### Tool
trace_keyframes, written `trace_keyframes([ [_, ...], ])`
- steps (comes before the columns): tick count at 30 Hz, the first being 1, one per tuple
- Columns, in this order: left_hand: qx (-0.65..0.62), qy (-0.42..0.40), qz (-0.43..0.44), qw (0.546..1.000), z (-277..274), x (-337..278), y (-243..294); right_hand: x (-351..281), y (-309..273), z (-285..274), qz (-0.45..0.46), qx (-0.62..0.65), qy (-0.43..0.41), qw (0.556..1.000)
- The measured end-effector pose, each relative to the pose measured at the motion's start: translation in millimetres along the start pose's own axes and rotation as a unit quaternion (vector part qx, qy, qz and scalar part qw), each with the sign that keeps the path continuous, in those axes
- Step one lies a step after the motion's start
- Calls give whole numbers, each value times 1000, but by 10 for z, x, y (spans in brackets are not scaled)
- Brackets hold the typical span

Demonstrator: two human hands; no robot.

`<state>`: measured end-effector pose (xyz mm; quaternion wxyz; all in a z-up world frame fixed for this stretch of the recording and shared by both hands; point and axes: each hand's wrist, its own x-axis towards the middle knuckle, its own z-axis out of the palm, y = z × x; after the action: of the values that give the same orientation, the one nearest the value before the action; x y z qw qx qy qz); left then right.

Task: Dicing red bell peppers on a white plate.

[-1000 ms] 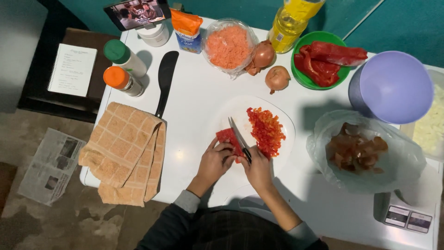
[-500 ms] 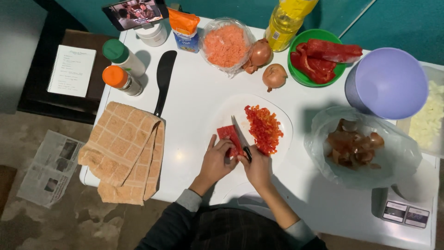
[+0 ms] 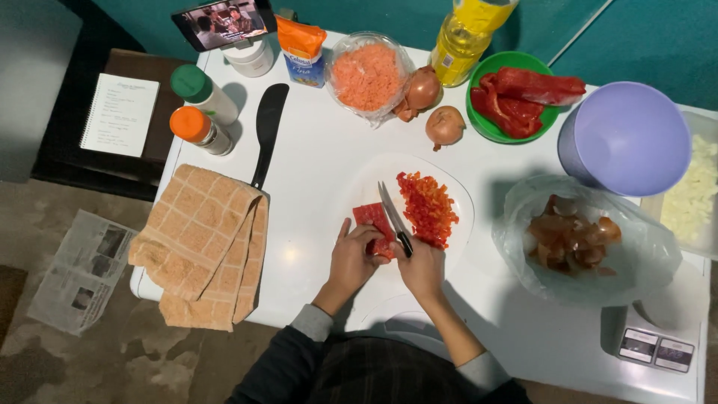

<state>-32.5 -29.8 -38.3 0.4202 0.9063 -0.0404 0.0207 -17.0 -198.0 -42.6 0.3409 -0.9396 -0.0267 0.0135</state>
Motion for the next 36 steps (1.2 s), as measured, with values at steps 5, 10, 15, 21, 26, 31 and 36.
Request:
trace_keyframes([
  [5,-4,6,-3,1000,-31,50,52,138,22,-12,80,-13,-55,995],
  [10,-4,-5,1,1000,-61,69,87,165,57,21,111,-21,-72,991],
  [15,-5,-43,35,998,-95,136,6,208,9,-50,95,-9,-58,994],
  [21,23,-47,122,991,-88,92,-90,271,0,19,111,-70,-73,989],
  [26,60,-13,134,989,62,61,-126,203,70,78,87,-65,-57,992],
  [31,76,5,103,992,106,75,-83,-32,-67,-69,57,-18,-56,997],
  [36,72,20,91,993,120,75,-61,-580,49,-166,-90,-77,0,993],
])
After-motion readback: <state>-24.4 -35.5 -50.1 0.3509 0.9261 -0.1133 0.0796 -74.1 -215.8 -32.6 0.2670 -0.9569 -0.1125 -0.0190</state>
